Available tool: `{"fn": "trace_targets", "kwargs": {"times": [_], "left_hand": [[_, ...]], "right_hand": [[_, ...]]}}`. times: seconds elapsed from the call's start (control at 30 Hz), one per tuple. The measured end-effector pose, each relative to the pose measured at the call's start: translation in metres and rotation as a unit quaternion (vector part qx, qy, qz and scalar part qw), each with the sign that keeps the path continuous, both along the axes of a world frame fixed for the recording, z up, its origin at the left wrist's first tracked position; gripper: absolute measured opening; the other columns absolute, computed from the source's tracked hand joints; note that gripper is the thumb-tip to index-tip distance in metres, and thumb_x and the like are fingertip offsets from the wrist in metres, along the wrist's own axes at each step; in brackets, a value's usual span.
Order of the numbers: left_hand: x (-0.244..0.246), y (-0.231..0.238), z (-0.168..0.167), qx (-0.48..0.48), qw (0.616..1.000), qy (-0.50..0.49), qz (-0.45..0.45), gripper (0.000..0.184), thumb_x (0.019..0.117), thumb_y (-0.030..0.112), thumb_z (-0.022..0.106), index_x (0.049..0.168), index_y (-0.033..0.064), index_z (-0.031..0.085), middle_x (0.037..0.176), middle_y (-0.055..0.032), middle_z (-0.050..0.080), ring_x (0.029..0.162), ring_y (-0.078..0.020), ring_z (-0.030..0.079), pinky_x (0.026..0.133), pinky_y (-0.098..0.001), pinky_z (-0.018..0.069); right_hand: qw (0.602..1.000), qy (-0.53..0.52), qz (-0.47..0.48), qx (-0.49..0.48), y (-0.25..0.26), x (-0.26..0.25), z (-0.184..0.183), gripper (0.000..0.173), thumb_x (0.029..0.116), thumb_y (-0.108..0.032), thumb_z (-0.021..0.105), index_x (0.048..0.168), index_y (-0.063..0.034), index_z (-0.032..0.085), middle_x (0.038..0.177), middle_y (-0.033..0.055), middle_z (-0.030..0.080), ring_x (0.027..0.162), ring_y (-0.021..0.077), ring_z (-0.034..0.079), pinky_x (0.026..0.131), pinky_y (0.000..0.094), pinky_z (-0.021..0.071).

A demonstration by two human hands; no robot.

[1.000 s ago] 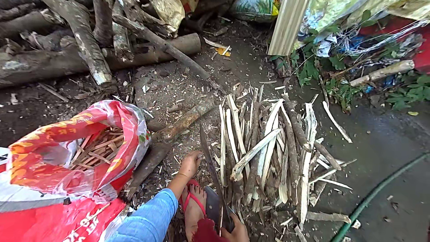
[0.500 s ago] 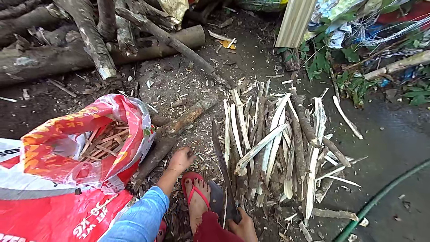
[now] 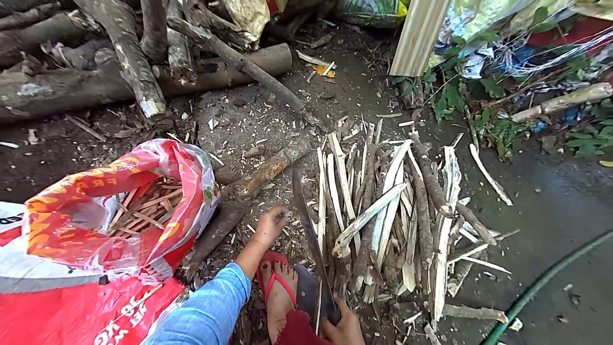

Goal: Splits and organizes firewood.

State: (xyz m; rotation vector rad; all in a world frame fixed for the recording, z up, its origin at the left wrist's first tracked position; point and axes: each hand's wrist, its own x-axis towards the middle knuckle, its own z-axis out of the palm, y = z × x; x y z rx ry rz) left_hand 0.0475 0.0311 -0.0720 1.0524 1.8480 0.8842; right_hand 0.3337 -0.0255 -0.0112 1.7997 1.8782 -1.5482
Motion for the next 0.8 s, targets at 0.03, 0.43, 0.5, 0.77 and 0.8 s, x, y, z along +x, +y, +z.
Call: {"fn": "trace_targets", "kwargs": {"times": [0.03, 0.43, 0.5, 0.77, 0.8], "left_hand": [[0.001, -0.001, -0.005, -0.007, 1.000, 0.002, 0.006, 0.025, 0.0985, 0.003, 0.063, 0.119, -0.0104, 0.066, 0.117, -0.0242, 0.070, 0.109, -0.0279, 0.070, 0.104, -0.0386, 0.0519], [0.010, -0.008, -0.009, -0.014, 0.998, 0.053, 0.014, 0.025, 0.0990, 0.003, 0.064, 0.118, -0.0113, 0.069, 0.116, -0.0271, 0.071, 0.109, -0.0334, 0.070, 0.104, -0.0407, 0.0515], [0.010, -0.009, -0.011, -0.009, 0.998, 0.060, 0.012, 0.025, 0.0986, 0.003, 0.064, 0.118, -0.0115, 0.069, 0.116, -0.0274, 0.071, 0.110, -0.0344, 0.070, 0.104, -0.0416, 0.0514], [0.013, -0.007, 0.002, 0.037, 0.994, 0.098, 0.021, 0.021, 0.0977, 0.000, 0.061, 0.112, -0.0127, 0.071, 0.114, -0.0280, 0.072, 0.110, -0.0382, 0.070, 0.104, -0.0454, 0.0518], [0.015, -0.008, 0.001, 0.059, 0.992, 0.104, 0.026, 0.020, 0.0965, -0.002, 0.062, 0.110, -0.0132, 0.071, 0.111, -0.0283, 0.072, 0.108, -0.0391, 0.071, 0.103, -0.0461, 0.0527]], "right_hand": [[1.000, -0.001, 0.005, 0.006, 0.000, -0.002, 0.000, 0.042, 0.0836, -0.009, 0.074, 0.118, 0.0136, 0.065, 0.086, 0.0263, 0.069, 0.078, 0.0372, 0.069, 0.078, 0.0553, 0.0548], [0.999, -0.030, 0.035, 0.009, -0.001, -0.011, -0.012, 0.041, 0.0844, -0.011, 0.075, 0.118, 0.0117, 0.066, 0.089, 0.0271, 0.071, 0.084, 0.0414, 0.071, 0.082, 0.0592, 0.0550], [0.998, -0.042, 0.041, 0.000, 0.000, -0.011, -0.013, 0.041, 0.0846, -0.011, 0.075, 0.119, 0.0108, 0.066, 0.091, 0.0272, 0.072, 0.086, 0.0421, 0.071, 0.083, 0.0600, 0.0547], [0.997, -0.050, 0.054, 0.014, 0.002, -0.013, -0.009, 0.043, 0.0845, -0.012, 0.075, 0.119, 0.0122, 0.065, 0.091, 0.0294, 0.071, 0.087, 0.0458, 0.071, 0.083, 0.0632, 0.0543], [0.997, -0.057, 0.056, 0.011, 0.001, -0.013, -0.008, 0.043, 0.0852, -0.012, 0.075, 0.119, 0.0119, 0.065, 0.092, 0.0297, 0.071, 0.088, 0.0462, 0.071, 0.084, 0.0635, 0.0542]]}}
